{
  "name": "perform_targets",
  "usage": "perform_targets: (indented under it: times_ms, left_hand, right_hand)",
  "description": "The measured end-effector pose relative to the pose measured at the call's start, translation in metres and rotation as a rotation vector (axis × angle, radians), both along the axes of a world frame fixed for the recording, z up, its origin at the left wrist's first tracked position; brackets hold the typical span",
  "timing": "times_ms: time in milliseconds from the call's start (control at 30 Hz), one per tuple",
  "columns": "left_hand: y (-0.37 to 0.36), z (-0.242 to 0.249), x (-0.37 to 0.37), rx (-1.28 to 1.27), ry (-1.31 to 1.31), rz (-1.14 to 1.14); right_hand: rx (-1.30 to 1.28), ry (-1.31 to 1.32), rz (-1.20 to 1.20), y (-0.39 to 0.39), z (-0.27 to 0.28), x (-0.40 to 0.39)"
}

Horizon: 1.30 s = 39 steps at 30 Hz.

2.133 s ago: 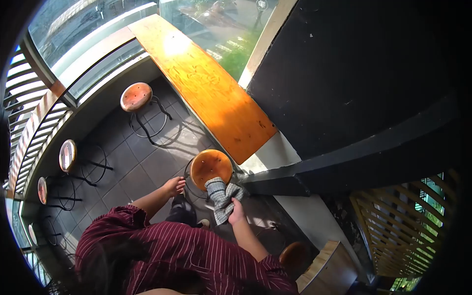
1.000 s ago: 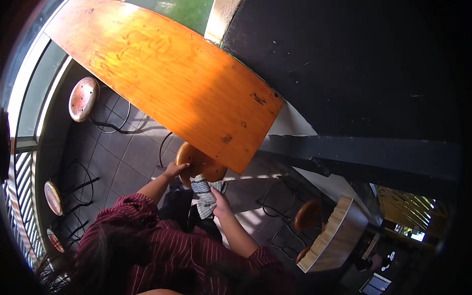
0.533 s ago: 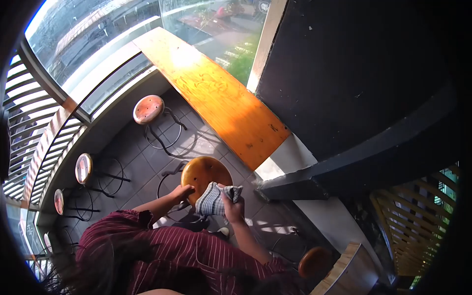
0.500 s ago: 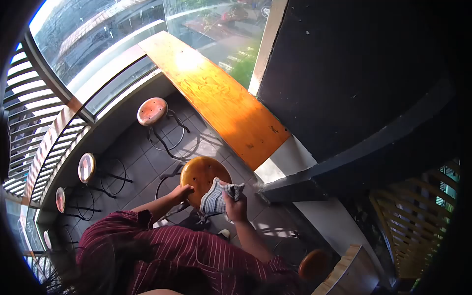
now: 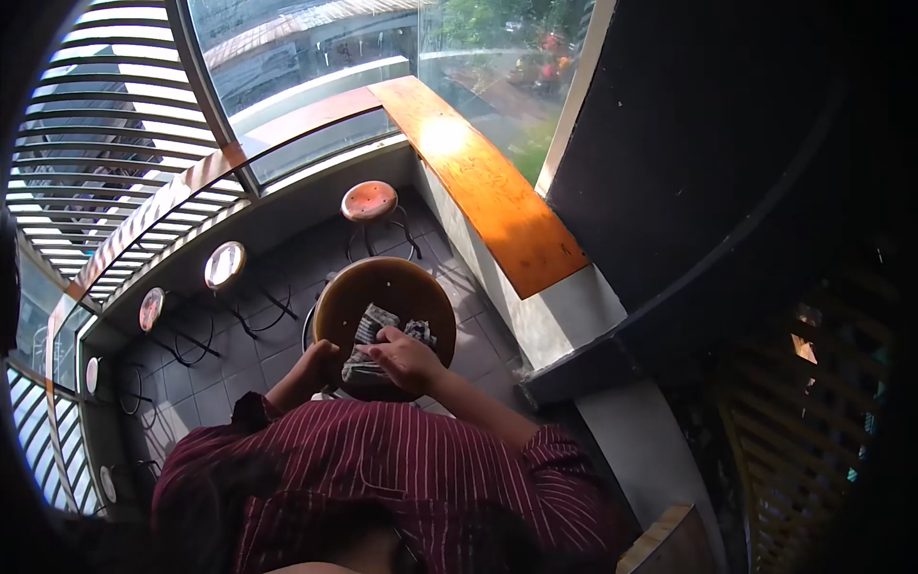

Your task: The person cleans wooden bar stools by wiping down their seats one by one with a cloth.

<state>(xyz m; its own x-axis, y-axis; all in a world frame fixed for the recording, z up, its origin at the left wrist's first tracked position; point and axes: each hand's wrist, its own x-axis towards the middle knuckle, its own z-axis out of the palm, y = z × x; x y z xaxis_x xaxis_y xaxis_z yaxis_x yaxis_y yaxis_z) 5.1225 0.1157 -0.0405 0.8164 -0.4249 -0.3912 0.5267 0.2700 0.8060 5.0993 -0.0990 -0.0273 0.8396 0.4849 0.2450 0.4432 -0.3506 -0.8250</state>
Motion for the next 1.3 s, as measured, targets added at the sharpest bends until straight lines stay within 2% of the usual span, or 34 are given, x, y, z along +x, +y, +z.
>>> perform_targets:
  times_ms: [67, 133, 167, 233, 333, 367, 400, 433, 467, 500, 533, 600, 633, 733, 800, 867, 900, 933, 967, 1000, 1033, 1067, 1100, 1133, 1200, 1300]
  left_hand:
    - [0.013, -0.011, -0.008, 0.016, 0.018, -0.011]
    - [0.012, 0.004, -0.018, 0.021, 0.004, -0.041]
    - [0.011, 0.004, -0.020, 0.012, 0.003, -0.031]
    - [0.010, 0.004, -0.022, 0.096, -0.130, -0.087]
    - [0.009, 0.003, -0.019, 0.093, -0.141, -0.166]
    - [0.004, 0.002, -0.019, 0.090, -0.140, -0.165]
    - [-0.002, 0.002, -0.020, -0.014, -0.176, -0.116]
    - [-0.003, 0.002, -0.021, -0.116, -0.210, -0.068]
    - [-0.001, -0.006, -0.018, -0.113, -0.210, -0.071]
    - [0.002, -0.020, -0.011, -0.025, -0.208, -0.127]
    - [0.002, -0.022, -0.010, 0.061, -0.201, -0.184]
    - [-0.005, -0.012, -0.009, 0.144, -0.218, -0.230]
    - [-0.011, -0.007, -0.010, 0.231, -0.239, -0.271]
    - [-0.020, -0.019, -0.011, 0.188, -0.401, -0.301]
    - [-0.020, -0.030, -0.007, 0.186, -0.347, -0.382]
    - [-0.017, -0.040, -0.004, 0.181, -0.616, -0.418]
    - [-0.020, -0.016, -0.005, 0.312, -0.762, -0.511]
    - [-0.018, -0.015, -0.007, 0.309, -0.761, -0.512]
    - [-0.014, -0.017, -0.008, 0.302, -0.543, -0.492]
    - [-0.011, -0.018, -0.009, 0.291, -0.324, -0.469]
    - [-0.009, -0.017, -0.010, 0.287, -0.321, -0.468]
    - [-0.006, -0.016, -0.011, 0.293, -0.304, -0.436]
    - [-0.002, -0.014, -0.012, 0.303, -0.288, -0.405]
    - [-0.001, -0.012, -0.016, 0.304, -0.287, -0.406]
    - [-0.003, -0.008, -0.021, 0.202, -0.318, -0.213]
    - [-0.005, -0.006, -0.020, 0.226, -0.296, -0.225]
  right_hand:
    - [-0.064, 0.044, -0.052, -0.004, 0.005, -0.005]
    - [-0.262, -0.208, -0.461, -0.008, -0.005, 0.001]
    - [-0.269, -0.212, -0.451, -0.012, -0.007, 0.006]
    - [-0.622, -0.550, -0.651, -0.018, -0.001, 0.017]
    - [-0.669, -0.446, -0.561, -0.001, 0.006, 0.023]
    - [-0.646, -0.494, -0.400, 0.004, 0.009, 0.015]
    - [-0.646, -0.492, -0.399, 0.004, 0.008, 0.011]
    - [-0.628, -0.561, -0.225, 0.002, 0.007, 0.008]
    - [-0.606, -0.628, -0.053, 0.000, 0.008, 0.005]
    - [-0.535, -0.744, -0.240, -0.005, 0.019, 0.011]
    - [-0.536, -0.740, -0.242, -0.011, 0.014, 0.026]
    - [-0.314, -0.432, -0.757, -0.022, 0.009, 0.058]
    - [-0.322, -0.433, -0.753, -0.021, 0.013, 0.061]
    - [-0.376, -0.535, -0.628, 0.012, 0.043, 0.059]
    - [-0.570, -0.504, -0.024, 0.035, 0.061, 0.042]
    - [-0.468, -0.584, -0.062, 0.029, 0.052, 0.037]
    - [-0.368, -0.665, -0.104, 0.023, 0.046, 0.037]
    - [-0.355, -0.689, -0.267, 0.011, 0.040, 0.040]
    - [-0.341, -0.712, -0.429, -0.005, 0.033, 0.044]
    - [-0.289, -0.533, -0.554, -0.025, 0.019, 0.047]
    - [-0.234, -0.349, -0.674, -0.047, 0.003, 0.048]
    - [-0.163, -0.207, -0.688, -0.068, -0.017, 0.044]
    - [-0.212, -0.058, -0.681, -0.084, -0.030, 0.034]
    - [-0.211, -0.057, -0.682, -0.088, -0.038, 0.020]
    - [-0.164, 0.098, -0.759, -0.091, -0.044, 0.004]
    - [-0.156, 0.011, -0.781, -0.084, -0.040, 0.029]
